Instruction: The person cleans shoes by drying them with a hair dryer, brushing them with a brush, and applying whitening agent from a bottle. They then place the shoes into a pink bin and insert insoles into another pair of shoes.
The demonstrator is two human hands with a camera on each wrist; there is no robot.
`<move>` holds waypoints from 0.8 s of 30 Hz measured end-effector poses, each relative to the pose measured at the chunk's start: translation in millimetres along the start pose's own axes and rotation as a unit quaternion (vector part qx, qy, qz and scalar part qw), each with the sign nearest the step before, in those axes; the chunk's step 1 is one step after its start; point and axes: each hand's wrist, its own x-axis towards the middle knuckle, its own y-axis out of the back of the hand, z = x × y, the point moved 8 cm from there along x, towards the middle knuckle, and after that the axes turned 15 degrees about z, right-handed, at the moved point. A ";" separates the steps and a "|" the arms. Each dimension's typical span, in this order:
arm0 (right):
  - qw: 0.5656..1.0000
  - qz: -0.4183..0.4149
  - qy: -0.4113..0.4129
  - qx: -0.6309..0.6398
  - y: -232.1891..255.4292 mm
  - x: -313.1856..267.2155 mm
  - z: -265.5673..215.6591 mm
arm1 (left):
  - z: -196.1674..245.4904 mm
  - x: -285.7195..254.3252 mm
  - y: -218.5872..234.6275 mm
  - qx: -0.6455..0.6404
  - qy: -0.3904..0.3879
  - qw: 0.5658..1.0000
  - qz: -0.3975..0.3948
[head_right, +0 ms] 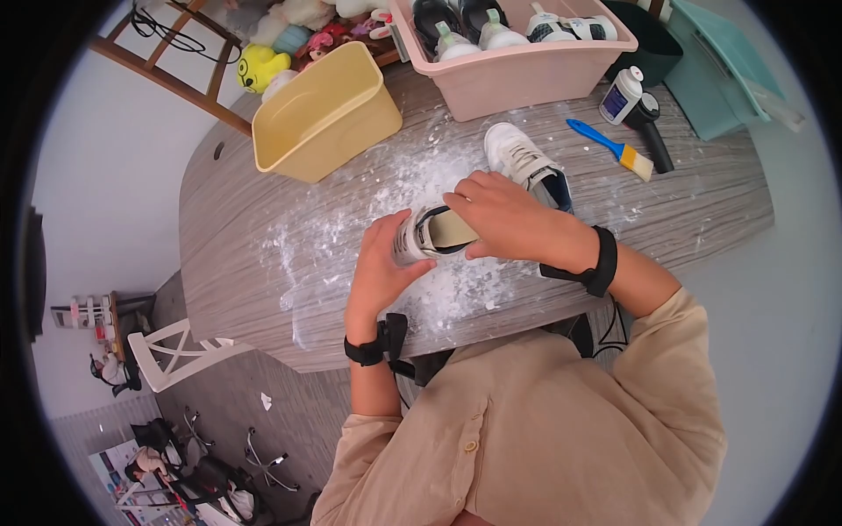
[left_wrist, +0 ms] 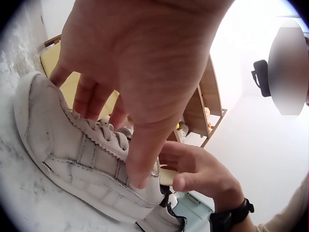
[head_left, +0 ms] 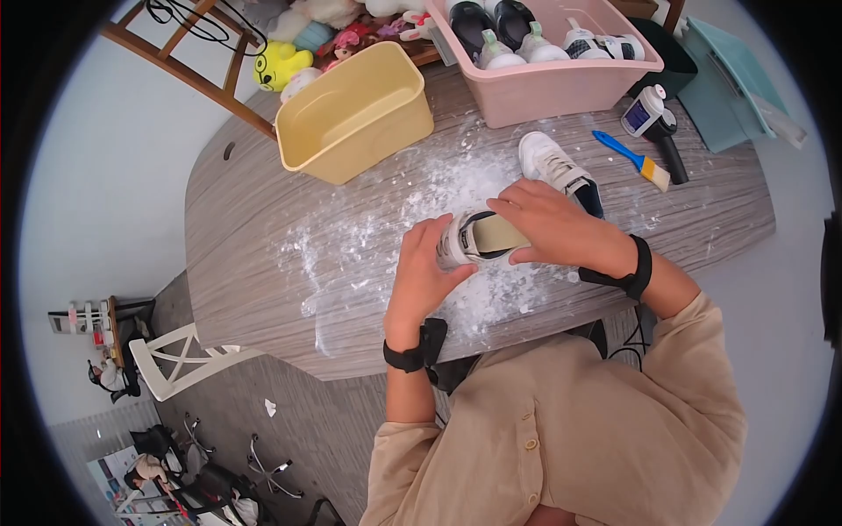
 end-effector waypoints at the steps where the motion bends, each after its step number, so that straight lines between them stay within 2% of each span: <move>1: 1.000 -0.020 -0.004 -0.007 -2.1 -1.8 1.5 | 0.7 0.7 -0.2 0.001 0.002 1.000 -0.006; 4: 0.999 -0.036 -0.010 -0.011 -6.2 -3.8 3.7 | 1.9 2.2 -1.9 0.005 0.003 1.000 -0.020; 10: 1.000 0.013 -0.020 0.014 -0.7 1.3 0.6 | 2.0 1.6 -1.7 0.010 0.009 1.000 -0.022; 24: 0.993 0.106 0.053 0.026 -45.7 9.2 -8.2 | 0.9 0.3 -0.3 -0.002 0.015 1.000 -0.007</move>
